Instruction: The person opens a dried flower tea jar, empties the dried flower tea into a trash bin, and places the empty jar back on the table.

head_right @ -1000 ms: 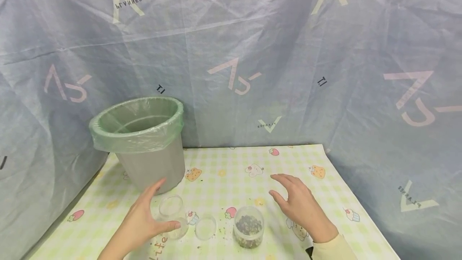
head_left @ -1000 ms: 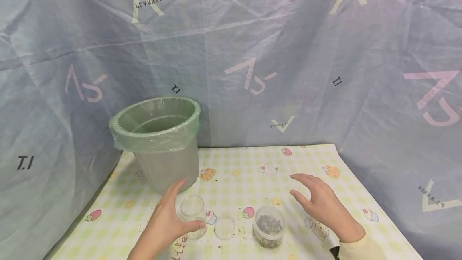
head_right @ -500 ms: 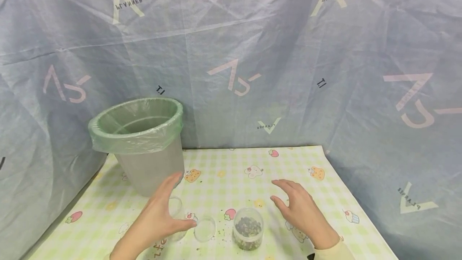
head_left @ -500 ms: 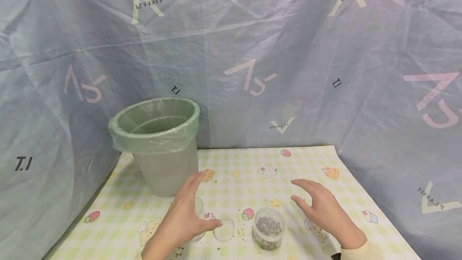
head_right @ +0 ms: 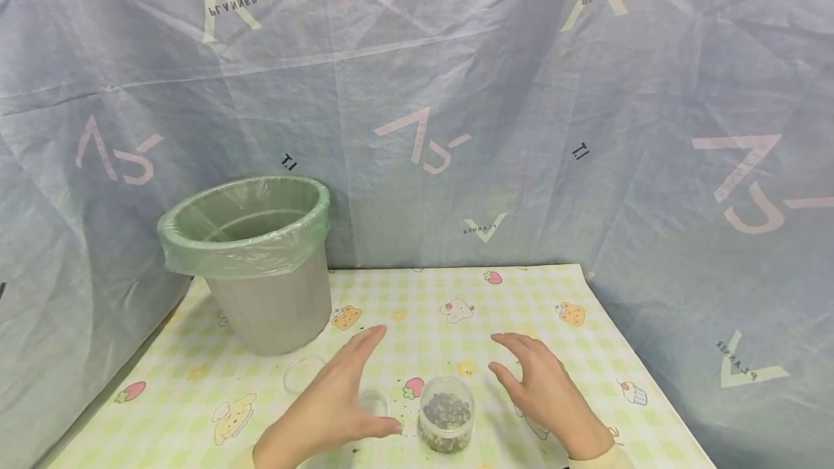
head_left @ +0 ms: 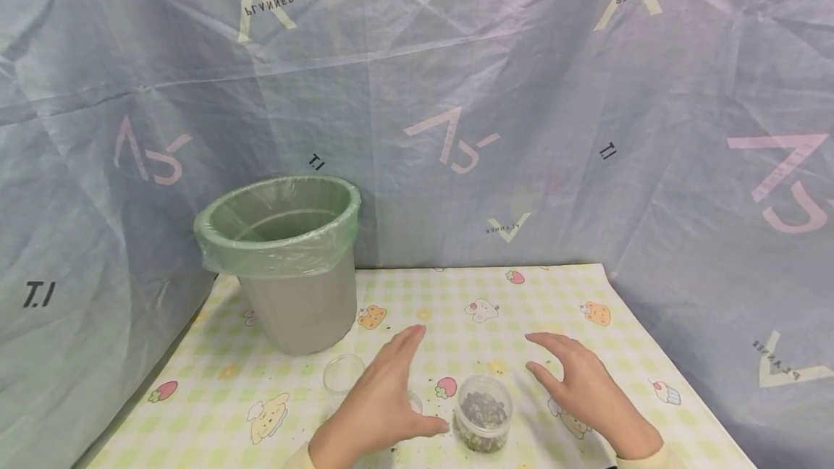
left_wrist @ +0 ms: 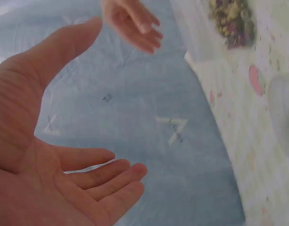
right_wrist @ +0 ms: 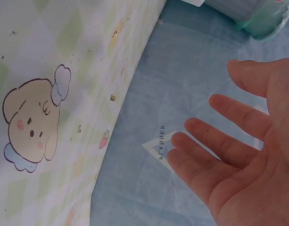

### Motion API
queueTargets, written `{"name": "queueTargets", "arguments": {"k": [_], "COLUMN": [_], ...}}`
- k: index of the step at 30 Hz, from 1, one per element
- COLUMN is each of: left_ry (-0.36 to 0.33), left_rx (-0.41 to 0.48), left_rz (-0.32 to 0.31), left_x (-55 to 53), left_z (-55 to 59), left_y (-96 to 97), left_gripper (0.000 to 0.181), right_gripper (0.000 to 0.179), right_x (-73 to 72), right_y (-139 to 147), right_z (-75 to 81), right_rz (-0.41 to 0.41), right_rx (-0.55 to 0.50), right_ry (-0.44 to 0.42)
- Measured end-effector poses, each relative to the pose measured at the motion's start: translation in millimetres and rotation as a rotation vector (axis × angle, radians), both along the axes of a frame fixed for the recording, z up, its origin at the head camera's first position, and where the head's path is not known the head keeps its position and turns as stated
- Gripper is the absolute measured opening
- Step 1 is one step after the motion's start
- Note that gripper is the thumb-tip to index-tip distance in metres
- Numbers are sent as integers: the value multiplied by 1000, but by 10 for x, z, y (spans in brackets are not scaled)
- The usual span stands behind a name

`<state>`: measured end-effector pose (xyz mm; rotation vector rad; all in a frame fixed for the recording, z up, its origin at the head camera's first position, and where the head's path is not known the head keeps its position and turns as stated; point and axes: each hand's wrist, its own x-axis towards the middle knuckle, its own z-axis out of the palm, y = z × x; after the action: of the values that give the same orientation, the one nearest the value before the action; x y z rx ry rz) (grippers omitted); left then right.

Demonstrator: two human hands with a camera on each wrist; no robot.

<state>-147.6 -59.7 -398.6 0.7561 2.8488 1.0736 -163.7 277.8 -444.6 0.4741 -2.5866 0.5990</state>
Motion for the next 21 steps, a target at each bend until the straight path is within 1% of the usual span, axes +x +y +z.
{"name": "queueTargets", "arguments": {"k": [5, 10, 13, 16, 21], "left_ry": [2, -25, -61, -108, -138], "left_rx": [-28, -66, -81, -91, -96], "left_rz": [-57, -109, -113, -111, -116], "left_x": [-31, -77, -101, -113, -143], "left_z": [-134, -305, -399, -469, -574], "left_y": [193, 379, 465, 526, 607], "left_gripper": [128, 130, 133, 136, 137], "right_gripper": [42, 42, 42, 42, 41], "right_x": [13, 32, 42, 43, 46], "right_y": [9, 20, 28, 32, 41], "right_z": [-12, -21, -26, -32, -55], "right_rz": [-10, -23, -28, -33, -40], "right_rx": [-2, -6, -4, -7, -15], "right_ry": [-5, -11, -12, -25, -51]}}
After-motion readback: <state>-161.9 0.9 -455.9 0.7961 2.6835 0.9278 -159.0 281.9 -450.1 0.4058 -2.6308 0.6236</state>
